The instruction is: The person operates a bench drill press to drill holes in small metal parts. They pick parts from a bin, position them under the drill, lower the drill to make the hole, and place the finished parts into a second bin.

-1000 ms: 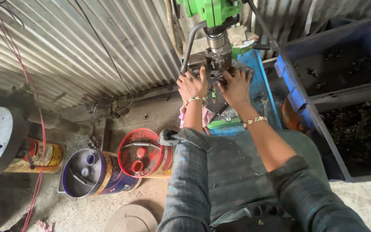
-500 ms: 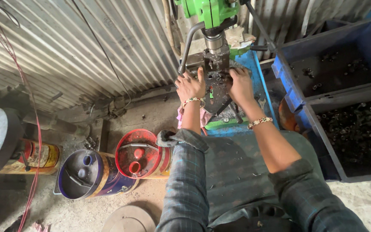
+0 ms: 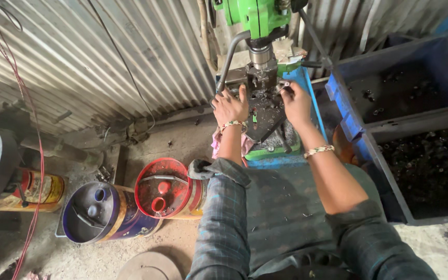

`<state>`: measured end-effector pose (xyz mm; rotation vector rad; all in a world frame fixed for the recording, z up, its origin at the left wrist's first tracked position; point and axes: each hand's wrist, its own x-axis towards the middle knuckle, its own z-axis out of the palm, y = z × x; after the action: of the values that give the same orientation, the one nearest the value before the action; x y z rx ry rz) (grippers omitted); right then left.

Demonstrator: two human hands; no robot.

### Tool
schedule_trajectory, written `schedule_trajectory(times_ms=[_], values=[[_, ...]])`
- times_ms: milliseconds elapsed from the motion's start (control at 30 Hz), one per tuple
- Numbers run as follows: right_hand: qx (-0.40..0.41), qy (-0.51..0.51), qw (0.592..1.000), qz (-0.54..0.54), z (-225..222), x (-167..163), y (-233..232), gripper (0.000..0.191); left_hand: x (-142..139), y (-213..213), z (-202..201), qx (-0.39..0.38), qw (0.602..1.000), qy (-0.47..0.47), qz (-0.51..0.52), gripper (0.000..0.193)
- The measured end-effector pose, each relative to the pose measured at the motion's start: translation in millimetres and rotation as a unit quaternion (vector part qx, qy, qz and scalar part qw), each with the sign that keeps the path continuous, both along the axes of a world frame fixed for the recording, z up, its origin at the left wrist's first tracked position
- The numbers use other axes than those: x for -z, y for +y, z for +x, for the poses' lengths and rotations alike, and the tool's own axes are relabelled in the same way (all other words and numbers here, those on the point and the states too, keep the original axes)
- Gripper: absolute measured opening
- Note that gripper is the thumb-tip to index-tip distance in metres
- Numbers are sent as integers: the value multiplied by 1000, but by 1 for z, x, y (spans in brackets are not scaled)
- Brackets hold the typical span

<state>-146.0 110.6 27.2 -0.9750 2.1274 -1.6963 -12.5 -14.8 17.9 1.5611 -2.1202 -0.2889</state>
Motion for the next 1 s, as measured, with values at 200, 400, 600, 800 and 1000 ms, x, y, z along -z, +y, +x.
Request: schedule_trajectory(times_ms=[200, 400, 600, 800, 1000], values=[[-178, -435, 844, -258, 0, 12, -19, 22, 3, 1, 2, 3, 1000, 9, -7, 81], [-154, -442, 851, -238, 9, 11, -34, 20, 5, -2, 2, 6, 1000, 13, 2, 80], [-128, -417, 874, -214, 0, 10, -56, 20, 6, -2, 1, 12, 999, 36, -21, 81], [-121, -349, 906, -206, -24, 32, -50, 29, -20, -5, 19, -11, 989, 140, -40, 94], [-81, -154, 948, -266, -54, 2, 5, 27, -36, -45, 28, 134, 979, 141, -54, 64]])
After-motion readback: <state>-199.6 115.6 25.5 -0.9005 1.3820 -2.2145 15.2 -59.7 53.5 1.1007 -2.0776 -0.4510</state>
